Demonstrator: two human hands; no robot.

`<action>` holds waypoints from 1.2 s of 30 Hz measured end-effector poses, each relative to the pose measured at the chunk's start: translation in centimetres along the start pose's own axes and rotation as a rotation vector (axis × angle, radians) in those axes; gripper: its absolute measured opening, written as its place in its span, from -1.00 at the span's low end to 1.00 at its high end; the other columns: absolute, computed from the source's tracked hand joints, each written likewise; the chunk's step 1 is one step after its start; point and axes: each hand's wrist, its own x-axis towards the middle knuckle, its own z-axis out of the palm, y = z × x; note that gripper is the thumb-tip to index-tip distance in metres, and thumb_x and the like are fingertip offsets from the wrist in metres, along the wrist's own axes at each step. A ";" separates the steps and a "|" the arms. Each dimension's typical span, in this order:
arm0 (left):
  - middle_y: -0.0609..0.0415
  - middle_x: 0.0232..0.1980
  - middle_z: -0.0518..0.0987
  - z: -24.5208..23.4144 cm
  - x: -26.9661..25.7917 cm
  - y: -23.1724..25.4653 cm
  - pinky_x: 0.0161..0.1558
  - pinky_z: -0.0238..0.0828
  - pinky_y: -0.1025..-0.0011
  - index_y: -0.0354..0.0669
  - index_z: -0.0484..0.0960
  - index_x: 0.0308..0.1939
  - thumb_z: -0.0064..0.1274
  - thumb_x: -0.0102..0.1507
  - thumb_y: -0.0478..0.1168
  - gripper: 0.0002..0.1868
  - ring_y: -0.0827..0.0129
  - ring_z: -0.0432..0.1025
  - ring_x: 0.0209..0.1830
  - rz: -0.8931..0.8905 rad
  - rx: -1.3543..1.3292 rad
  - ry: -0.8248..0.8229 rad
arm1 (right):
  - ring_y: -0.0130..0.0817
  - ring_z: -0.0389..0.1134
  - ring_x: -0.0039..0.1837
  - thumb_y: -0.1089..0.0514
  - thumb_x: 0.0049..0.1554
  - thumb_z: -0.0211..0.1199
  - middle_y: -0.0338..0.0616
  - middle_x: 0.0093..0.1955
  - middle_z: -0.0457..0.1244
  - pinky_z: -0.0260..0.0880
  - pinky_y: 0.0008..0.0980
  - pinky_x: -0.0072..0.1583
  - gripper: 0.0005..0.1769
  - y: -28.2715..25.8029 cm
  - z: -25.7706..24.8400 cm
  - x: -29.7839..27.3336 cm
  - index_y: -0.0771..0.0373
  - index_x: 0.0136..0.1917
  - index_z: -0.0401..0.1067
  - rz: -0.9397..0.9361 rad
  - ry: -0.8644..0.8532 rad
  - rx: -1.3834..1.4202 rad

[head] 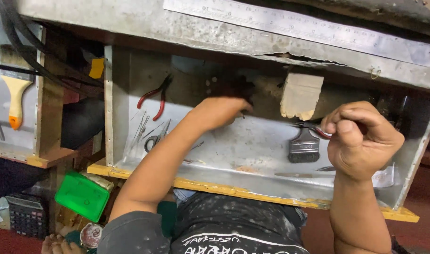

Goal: Using pliers to bend and shape small metal wires into loops for jewelry making.

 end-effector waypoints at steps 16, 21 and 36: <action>-0.27 -0.15 0.58 0.0 1.5 -3.7 -0.36 0.51 0.00 -0.18 0.63 0.03 -0.04 -0.06 -0.50 -0.44 -0.22 0.51 -0.21 -0.046 0.022 0.435 | -0.27 0.33 -0.20 0.33 0.39 0.23 0.08 -0.08 0.23 0.56 -0.34 -0.10 -0.91 0.3 0.6 -0.5 0.36 0.05 0.34 -0.057 -0.034 0.021; -0.20 -0.26 0.62 0.8 2.3 -4.7 -0.35 0.54 0.08 -0.26 0.66 -0.31 -0.04 0.08 -0.41 -0.82 -0.16 0.51 -0.24 -0.120 0.008 0.683 | -0.28 0.31 -0.20 0.18 0.36 0.29 0.10 -0.08 0.21 0.53 -0.33 -0.12 -0.78 0.7 0.5 -0.6 0.32 0.00 0.30 -0.051 0.028 0.025; -0.25 -0.16 0.52 6.0 6.6 -2.7 -0.22 0.36 -0.10 -0.38 0.65 -0.19 0.23 -0.14 -0.25 -0.55 -0.21 0.39 -0.13 -0.031 0.337 0.893 | -0.20 0.39 -0.14 0.21 0.35 0.23 0.19 -0.06 0.25 0.61 -0.38 -0.04 -0.77 0.0 1.6 -0.7 0.47 -0.02 0.36 -0.192 -0.066 -0.159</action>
